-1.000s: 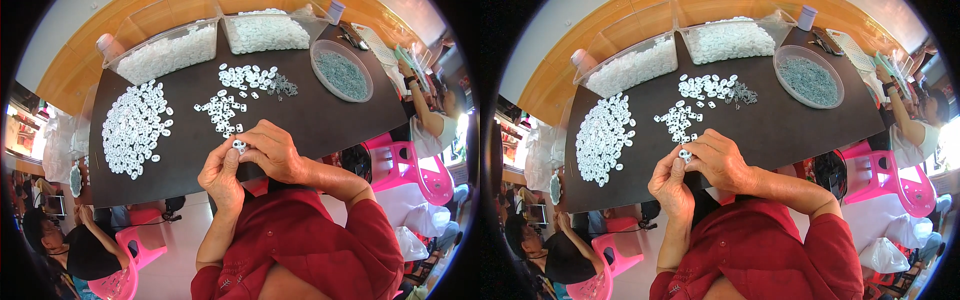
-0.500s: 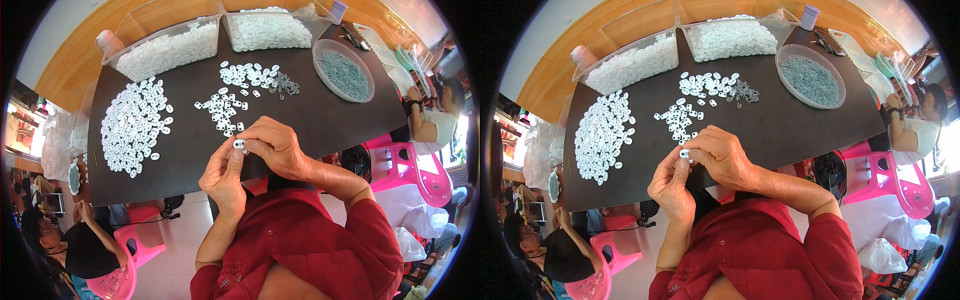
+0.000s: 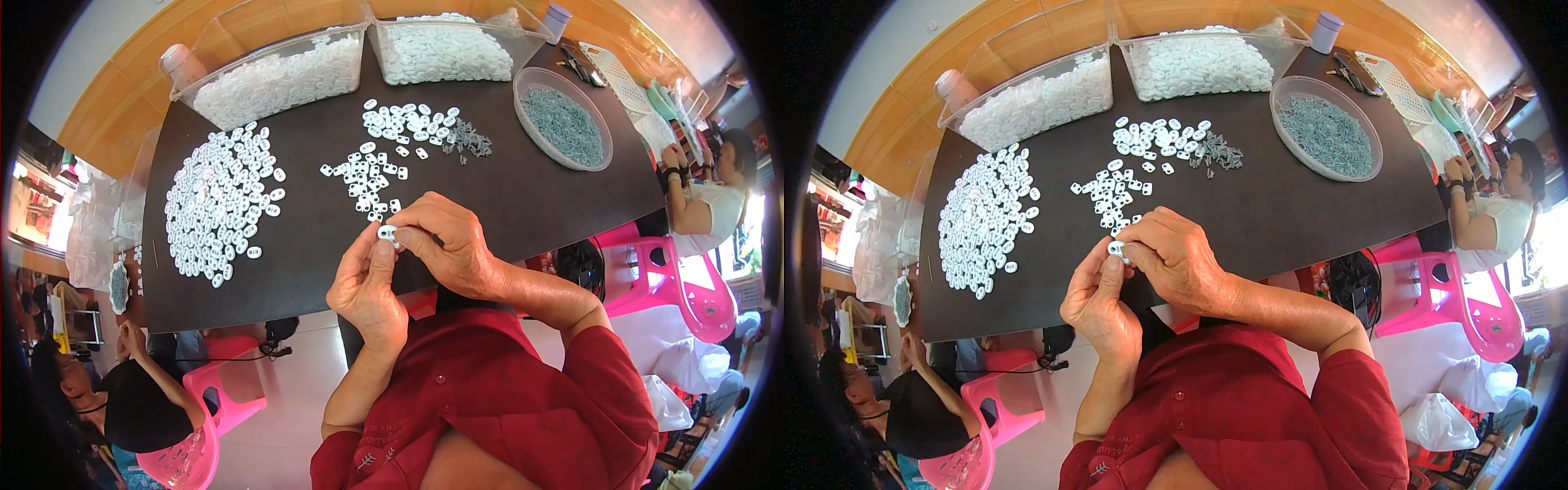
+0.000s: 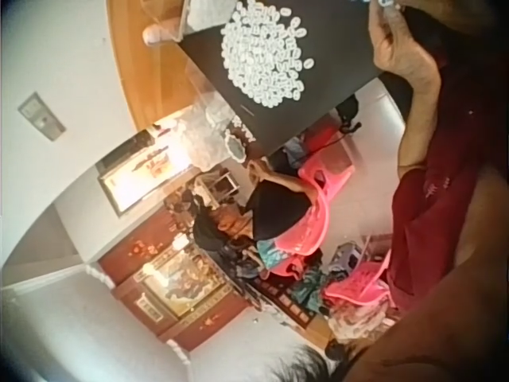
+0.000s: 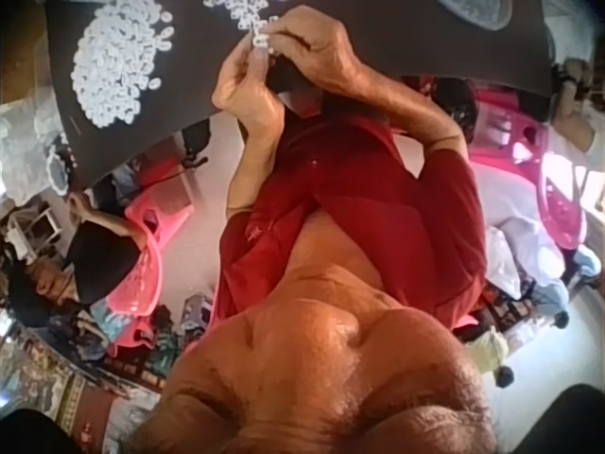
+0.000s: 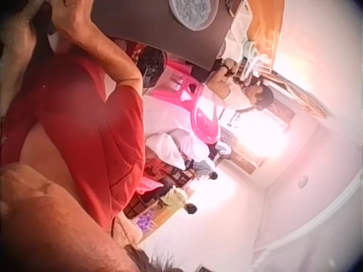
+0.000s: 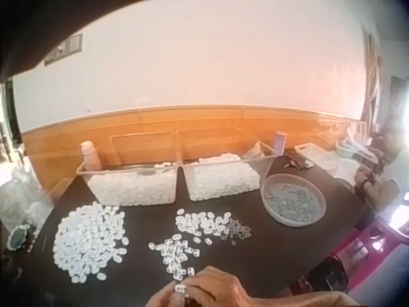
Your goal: Manually assembling small plastic components with metal clips or pins.
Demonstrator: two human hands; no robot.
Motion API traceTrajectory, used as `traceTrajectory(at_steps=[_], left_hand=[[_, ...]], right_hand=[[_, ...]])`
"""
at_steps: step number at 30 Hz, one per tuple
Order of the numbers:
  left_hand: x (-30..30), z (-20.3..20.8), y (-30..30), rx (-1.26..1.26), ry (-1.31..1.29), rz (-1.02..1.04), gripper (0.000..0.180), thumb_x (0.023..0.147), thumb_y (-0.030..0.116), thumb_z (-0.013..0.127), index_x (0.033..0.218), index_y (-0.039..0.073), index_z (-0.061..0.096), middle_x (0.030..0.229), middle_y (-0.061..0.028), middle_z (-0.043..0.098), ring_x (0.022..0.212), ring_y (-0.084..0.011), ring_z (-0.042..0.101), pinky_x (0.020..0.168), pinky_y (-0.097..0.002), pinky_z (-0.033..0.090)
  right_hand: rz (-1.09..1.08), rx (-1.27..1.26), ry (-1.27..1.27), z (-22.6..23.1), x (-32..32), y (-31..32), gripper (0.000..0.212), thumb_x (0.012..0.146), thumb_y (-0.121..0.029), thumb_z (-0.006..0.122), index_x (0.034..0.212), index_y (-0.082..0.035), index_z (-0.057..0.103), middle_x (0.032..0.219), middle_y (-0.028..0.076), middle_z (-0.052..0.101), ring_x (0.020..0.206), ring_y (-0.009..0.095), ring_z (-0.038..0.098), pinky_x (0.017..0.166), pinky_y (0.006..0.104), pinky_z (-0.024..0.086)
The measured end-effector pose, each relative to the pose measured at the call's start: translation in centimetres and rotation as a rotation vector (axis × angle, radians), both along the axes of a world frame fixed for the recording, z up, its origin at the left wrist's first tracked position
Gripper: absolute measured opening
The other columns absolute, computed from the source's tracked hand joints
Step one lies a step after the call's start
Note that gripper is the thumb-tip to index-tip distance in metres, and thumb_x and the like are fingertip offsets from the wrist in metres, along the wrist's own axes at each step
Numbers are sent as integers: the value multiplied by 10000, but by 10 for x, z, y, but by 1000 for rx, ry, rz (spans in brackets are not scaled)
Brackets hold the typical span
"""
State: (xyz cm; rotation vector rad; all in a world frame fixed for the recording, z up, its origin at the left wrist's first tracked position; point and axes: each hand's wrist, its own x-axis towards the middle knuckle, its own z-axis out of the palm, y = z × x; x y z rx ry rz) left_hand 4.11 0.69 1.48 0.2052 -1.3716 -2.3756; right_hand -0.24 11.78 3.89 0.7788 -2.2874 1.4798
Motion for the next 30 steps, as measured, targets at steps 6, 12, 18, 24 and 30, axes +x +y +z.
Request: traceTrajectory(at_steps=[6,12,18,24,30], left_hand=[[0,-1,-1,12,-11,-10,233,860,-4,611,1082,-74,610,900,-91,650,796,-114,608,723,-222,504],[-3,7,-5,70,2,-36,230,850,-42,590,1073,-103,598,913,-119,648,809,-137,619,765,-235,507],[-3,9,-7,84,24,-72,218,852,-42,587,1062,-101,600,925,-119,651,819,-133,616,763,-224,497],[-2,4,-13,-1,57,-106,219,850,-5,616,1056,-77,612,923,-106,653,822,-129,609,760,-232,486],[-4,-1,-13,-86,81,-77,241,857,40,635,1080,-52,624,904,-47,616,829,-105,578,776,-234,480]], right_hand=[[3,59,162,-5,-3,0,138,733,-5,636,869,-14,611,709,72,565,642,229,514,577,339,437],[111,120,187,-1,-7,5,298,690,23,691,976,0,610,776,67,584,667,192,542,564,301,451],[91,109,201,-4,-7,6,279,679,-10,701,943,-9,610,745,65,568,659,201,540,564,312,452],[99,65,129,-4,-4,6,288,688,4,717,961,-22,627,745,49,577,641,147,536,546,276,442],[95,40,140,-2,-4,4,288,686,18,716,960,-18,635,732,42,576,628,137,519,533,270,430]])
